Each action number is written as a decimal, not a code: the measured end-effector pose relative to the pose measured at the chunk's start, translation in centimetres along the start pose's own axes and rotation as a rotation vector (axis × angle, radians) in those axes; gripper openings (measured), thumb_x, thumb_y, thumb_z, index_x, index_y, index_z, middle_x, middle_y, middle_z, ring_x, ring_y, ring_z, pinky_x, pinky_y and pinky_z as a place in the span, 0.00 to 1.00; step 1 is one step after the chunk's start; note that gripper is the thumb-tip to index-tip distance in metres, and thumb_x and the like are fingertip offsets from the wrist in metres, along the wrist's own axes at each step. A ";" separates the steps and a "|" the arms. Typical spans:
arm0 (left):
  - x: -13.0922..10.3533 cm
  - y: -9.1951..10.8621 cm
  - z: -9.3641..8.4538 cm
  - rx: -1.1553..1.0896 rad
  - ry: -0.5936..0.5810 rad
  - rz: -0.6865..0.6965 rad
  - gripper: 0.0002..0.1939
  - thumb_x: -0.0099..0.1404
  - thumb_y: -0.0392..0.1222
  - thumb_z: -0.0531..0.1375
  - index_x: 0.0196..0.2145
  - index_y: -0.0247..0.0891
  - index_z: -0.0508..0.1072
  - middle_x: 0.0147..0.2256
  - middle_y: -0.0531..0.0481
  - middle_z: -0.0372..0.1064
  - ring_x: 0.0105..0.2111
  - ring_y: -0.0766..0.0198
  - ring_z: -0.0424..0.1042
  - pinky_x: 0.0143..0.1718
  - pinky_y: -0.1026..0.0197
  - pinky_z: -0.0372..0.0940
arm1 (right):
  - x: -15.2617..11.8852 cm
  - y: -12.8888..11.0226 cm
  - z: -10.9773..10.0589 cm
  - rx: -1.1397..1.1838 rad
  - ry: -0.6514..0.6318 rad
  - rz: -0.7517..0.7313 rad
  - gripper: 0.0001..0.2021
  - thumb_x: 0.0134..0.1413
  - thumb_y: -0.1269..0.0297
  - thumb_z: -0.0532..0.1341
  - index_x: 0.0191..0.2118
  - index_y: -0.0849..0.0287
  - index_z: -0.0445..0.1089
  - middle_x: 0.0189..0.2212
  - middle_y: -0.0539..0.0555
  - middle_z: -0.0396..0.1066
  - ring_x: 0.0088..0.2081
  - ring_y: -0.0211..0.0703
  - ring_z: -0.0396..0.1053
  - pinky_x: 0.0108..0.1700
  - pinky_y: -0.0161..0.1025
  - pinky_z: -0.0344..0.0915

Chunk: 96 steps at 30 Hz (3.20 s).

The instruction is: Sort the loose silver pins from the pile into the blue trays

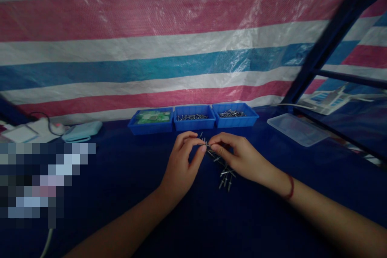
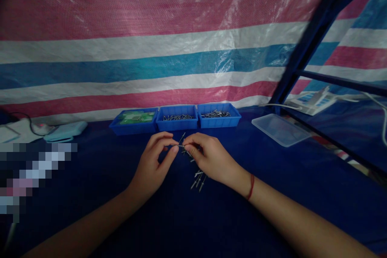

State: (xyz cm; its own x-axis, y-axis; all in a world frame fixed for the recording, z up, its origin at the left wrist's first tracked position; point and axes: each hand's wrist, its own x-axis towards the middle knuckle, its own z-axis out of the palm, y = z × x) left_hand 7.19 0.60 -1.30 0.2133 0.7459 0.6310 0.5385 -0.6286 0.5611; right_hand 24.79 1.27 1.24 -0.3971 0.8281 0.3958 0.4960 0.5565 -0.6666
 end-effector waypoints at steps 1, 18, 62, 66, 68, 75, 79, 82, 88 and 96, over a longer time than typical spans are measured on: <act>0.0 0.1 0.0 0.006 0.015 0.004 0.05 0.65 0.34 0.55 0.38 0.40 0.69 0.44 0.47 0.61 0.46 0.60 0.65 0.47 0.53 0.64 | 0.0 0.0 0.1 0.016 -0.006 0.005 0.07 0.58 0.67 0.55 0.37 0.58 0.70 0.33 0.52 0.73 0.34 0.38 0.70 0.37 0.37 0.65; -0.2 0.1 -0.1 -0.011 0.038 0.018 0.05 0.65 0.34 0.55 0.37 0.41 0.68 0.45 0.46 0.59 0.47 0.59 0.65 0.46 0.53 0.65 | 0.0 -0.3 0.3 0.020 -0.066 -0.013 0.07 0.58 0.67 0.55 0.35 0.58 0.70 0.30 0.51 0.71 0.30 0.37 0.67 0.31 0.36 0.64; -0.6 1.0 0.2 0.169 -0.478 0.169 0.18 0.54 0.52 0.64 0.40 0.43 0.71 0.48 0.44 0.62 0.50 0.47 0.61 0.47 0.42 0.61 | 2.4 7.1 -4.9 -0.626 0.504 0.038 0.11 0.54 0.63 0.55 0.43 0.58 0.68 0.41 0.59 0.71 0.44 0.55 0.66 0.43 0.51 0.61; -0.7 0.8 0.6 0.210 -0.440 0.141 0.07 0.58 0.44 0.62 0.35 0.41 0.72 0.46 0.46 0.65 0.49 0.50 0.62 0.45 0.45 0.62 | 2.2 5.3 -4.2 -0.560 0.400 -0.043 0.09 0.54 0.65 0.55 0.40 0.58 0.69 0.39 0.57 0.71 0.43 0.52 0.67 0.46 0.50 0.61; -0.7 0.7 0.7 0.233 -0.422 0.131 0.04 0.60 0.40 0.60 0.34 0.40 0.72 0.45 0.46 0.65 0.48 0.51 0.63 0.45 0.46 0.63 | 2.1 4.4 -3.9 -0.529 0.322 -0.097 0.08 0.55 0.66 0.55 0.38 0.59 0.69 0.38 0.57 0.72 0.42 0.50 0.67 0.46 0.48 0.61; -0.1 -0.3 0.1 0.368 -0.333 0.082 0.03 0.60 0.39 0.59 0.34 0.39 0.71 0.42 0.45 0.67 0.45 0.51 0.65 0.44 0.46 0.63 | 0.2 2.4 -4.2 -0.460 -0.267 -0.108 0.31 0.47 0.45 0.60 0.53 0.61 0.64 0.51 0.63 0.65 0.53 0.57 0.62 0.52 0.52 0.61; 0.4 -1.4 -0.3 0.388 -0.298 0.051 0.14 0.63 0.43 0.56 0.45 0.36 0.67 0.47 0.41 0.66 0.49 0.51 0.64 0.49 0.47 0.61 | -1.2 2.6 -2.6 -0.415 -0.467 -0.024 0.62 0.27 0.35 0.64 0.66 0.60 0.37 0.65 0.68 0.37 0.64 0.70 0.36 0.58 0.64 0.48; 0.3 -2.3 -0.1 0.401 -0.353 0.041 0.19 0.66 0.45 0.52 0.52 0.35 0.62 0.53 0.38 0.62 0.56 0.50 0.59 0.54 0.44 0.57 | -1.1 3.3 -0.6 -0.378 -0.430 -0.061 0.61 0.31 0.35 0.63 0.66 0.60 0.32 0.66 0.67 0.31 0.64 0.68 0.30 0.60 0.65 0.40; 0.1 -2.7 0.1 0.321 -0.447 0.036 0.20 0.66 0.36 0.48 0.55 0.33 0.56 0.54 0.39 0.63 0.58 0.53 0.58 0.58 0.43 0.52 | 0.7 3.7 1.6 -0.348 -0.311 -0.134 0.50 0.42 0.39 0.60 0.64 0.67 0.44 0.64 0.68 0.42 0.65 0.61 0.39 0.62 0.58 0.44; 0.2 -2.6 -0.1 0.327 -0.326 0.033 0.19 0.63 0.31 0.49 0.53 0.33 0.60 0.48 0.39 0.66 0.51 0.55 0.64 0.53 0.48 0.59 | 0.4 2.3 2.5 -0.136 -0.174 -0.224 0.26 0.49 0.64 0.61 0.55 0.62 0.59 0.50 0.62 0.66 0.52 0.50 0.63 0.54 0.49 0.60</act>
State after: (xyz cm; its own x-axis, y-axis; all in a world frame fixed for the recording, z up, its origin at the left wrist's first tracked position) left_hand 5.76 2.38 -2.57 0.4515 0.7898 0.4151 0.7446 -0.5898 0.3124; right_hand 23.81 2.72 -1.75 -0.6285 0.6660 0.4018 0.4751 0.7377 -0.4796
